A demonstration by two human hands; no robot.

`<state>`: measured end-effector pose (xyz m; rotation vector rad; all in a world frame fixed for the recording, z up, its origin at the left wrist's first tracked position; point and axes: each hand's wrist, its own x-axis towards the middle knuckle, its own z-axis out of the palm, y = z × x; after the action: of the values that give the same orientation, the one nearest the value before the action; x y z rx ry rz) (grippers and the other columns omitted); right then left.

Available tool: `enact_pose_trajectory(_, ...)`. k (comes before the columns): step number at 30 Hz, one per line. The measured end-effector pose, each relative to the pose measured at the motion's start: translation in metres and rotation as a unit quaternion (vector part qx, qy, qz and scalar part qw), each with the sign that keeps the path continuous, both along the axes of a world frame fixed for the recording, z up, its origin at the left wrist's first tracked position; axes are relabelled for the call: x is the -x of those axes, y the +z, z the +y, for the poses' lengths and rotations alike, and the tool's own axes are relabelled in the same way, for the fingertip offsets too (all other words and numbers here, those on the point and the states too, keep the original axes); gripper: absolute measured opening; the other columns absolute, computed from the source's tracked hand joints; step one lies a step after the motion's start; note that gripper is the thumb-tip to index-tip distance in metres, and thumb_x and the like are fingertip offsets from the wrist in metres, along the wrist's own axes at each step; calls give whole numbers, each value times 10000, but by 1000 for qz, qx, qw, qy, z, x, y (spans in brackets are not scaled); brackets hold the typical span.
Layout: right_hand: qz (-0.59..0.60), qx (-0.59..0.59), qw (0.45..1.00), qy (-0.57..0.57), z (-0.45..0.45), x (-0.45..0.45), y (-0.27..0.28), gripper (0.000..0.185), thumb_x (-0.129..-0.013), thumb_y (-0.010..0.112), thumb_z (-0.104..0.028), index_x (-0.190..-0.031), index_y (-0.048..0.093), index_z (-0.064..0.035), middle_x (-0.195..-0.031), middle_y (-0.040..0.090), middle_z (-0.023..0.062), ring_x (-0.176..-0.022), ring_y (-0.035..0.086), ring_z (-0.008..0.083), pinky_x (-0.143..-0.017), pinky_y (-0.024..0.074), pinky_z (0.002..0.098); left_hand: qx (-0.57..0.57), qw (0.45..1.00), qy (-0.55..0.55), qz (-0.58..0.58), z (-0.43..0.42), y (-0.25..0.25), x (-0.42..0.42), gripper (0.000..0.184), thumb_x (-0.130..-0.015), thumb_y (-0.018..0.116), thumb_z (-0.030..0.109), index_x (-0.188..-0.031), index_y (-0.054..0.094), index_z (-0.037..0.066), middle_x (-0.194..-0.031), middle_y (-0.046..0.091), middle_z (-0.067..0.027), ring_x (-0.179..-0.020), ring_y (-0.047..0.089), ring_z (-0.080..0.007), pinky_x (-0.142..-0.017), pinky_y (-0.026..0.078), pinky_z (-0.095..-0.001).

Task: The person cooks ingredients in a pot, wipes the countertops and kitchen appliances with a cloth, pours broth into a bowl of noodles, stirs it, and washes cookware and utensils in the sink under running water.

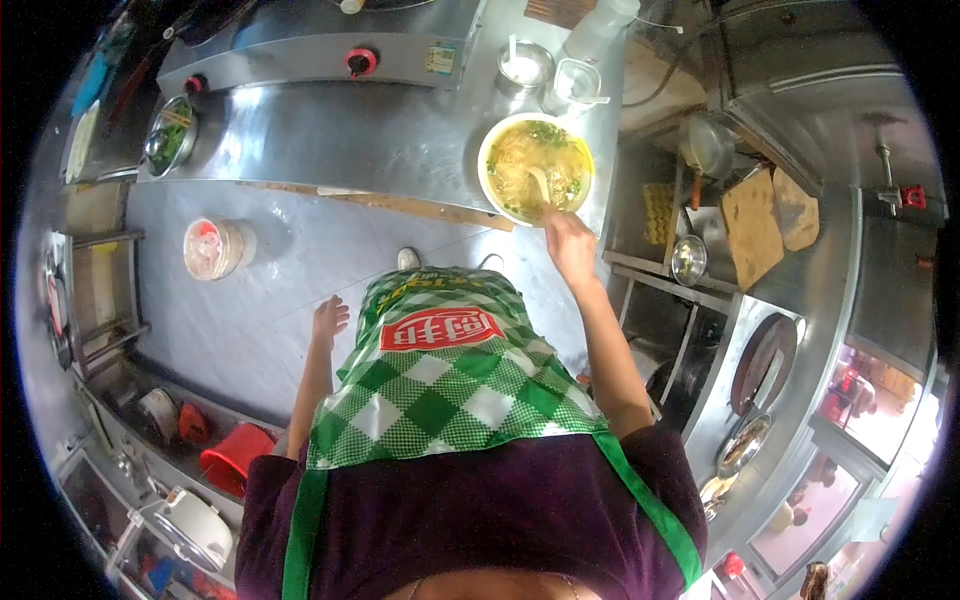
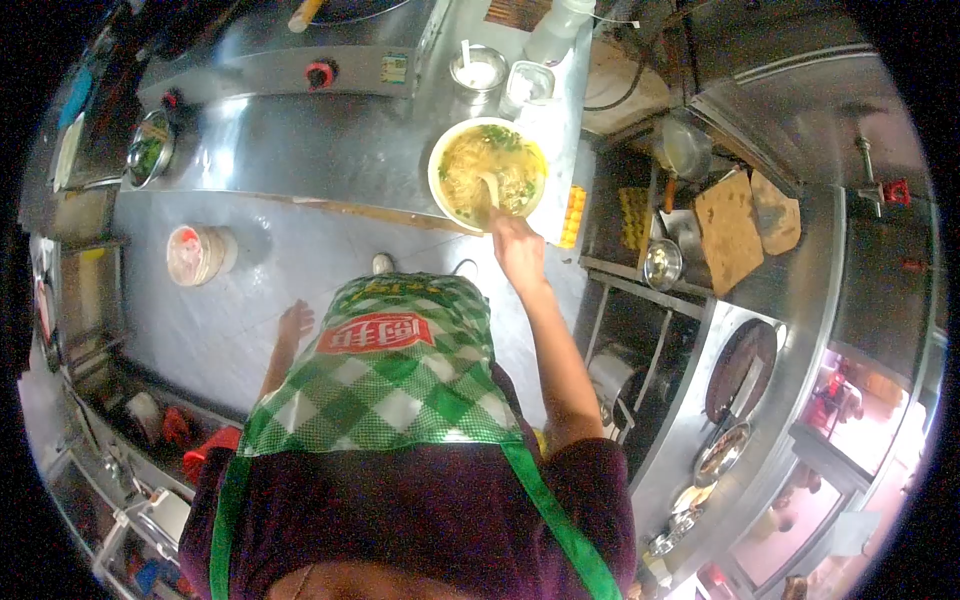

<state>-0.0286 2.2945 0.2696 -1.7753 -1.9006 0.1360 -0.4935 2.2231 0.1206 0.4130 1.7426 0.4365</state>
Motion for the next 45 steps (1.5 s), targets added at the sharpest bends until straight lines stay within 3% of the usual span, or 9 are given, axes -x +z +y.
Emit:
enact_pose_trajectory(7, 35, -7, 998, -51, 8, -16, 1, 174, -763, 566, -72, -927, 623, -59, -776, 613, 113, -708, 591, 253, -632, 480, 334, -3, 1000, 19, 12, -16, 1, 0, 405, -822, 475, 401, -1037, 527, 61, -905, 589, -77, -778, 555, -184, -686, 443, -335)
enact_pose_trajectory(13, 97, 2, 994, -51, -3, -11, 33, 177, -753, 577, -43, -926, 615, -37, -771, 599, 135, -678, 585, 266, -615, 470, 321, -11, 999, 33, -3, -26, -1, -4, 396, -813, 484, 390, -1031, 531, 63, -901, 595, -76, -770, 560, -185, -681, 444, -342)
enact_pose_trajectory(17, 73, -4, 997, 33, -6, 1, 21, 171, -742, 571, -30, -908, 614, -37, -738, 582, 132, -693, 579, 277, -621, 466, 340, 6, 999, 31, -5, -23, -8, -9, 387, -810, 490, 380, -1035, 532, 68, -913, 597, -80, -779, 563, -185, -680, 444, -342)
enact_pose_trajectory(27, 10, -40, 999, -7, 20, -10, 22, 178, -721, 576, -29, -891, 619, -60, -745, 595, 105, -684, 583, 245, -591, 471, 334, -16, 1000, 15, -21, -14, -8, -12, 385, -814, 498, 392, -1024, 532, 71, -911, 598, -80, -766, 566, -178, -654, 446, -328)
enact_pose_trajectory(34, -14, -48, 998, 39, 25, -9, 6, 260, -703, 543, -10, -959, 577, -44, -745, 565, 105, -722, 561, 251, -587, 475, 355, -16, 999, 19, -41, -18, -23, -9, 382, -821, 485, 383, -1031, 529, 66, -894, 592, -72, -742, 554, -168, -650, 443, -312)
enact_pose_trajectory(45, -12, -5, 999, 41, -26, 3, 17, 310, -686, 537, 0, -992, 563, -45, -679, 520, 84, -662, 548, 230, -510, 459, 337, -7, 996, -85, -12, -4, -9, -22, 366, -807, 497, 364, -1017, 535, 67, -884, 585, -65, -721, 542, -151, -626, 446, -290)
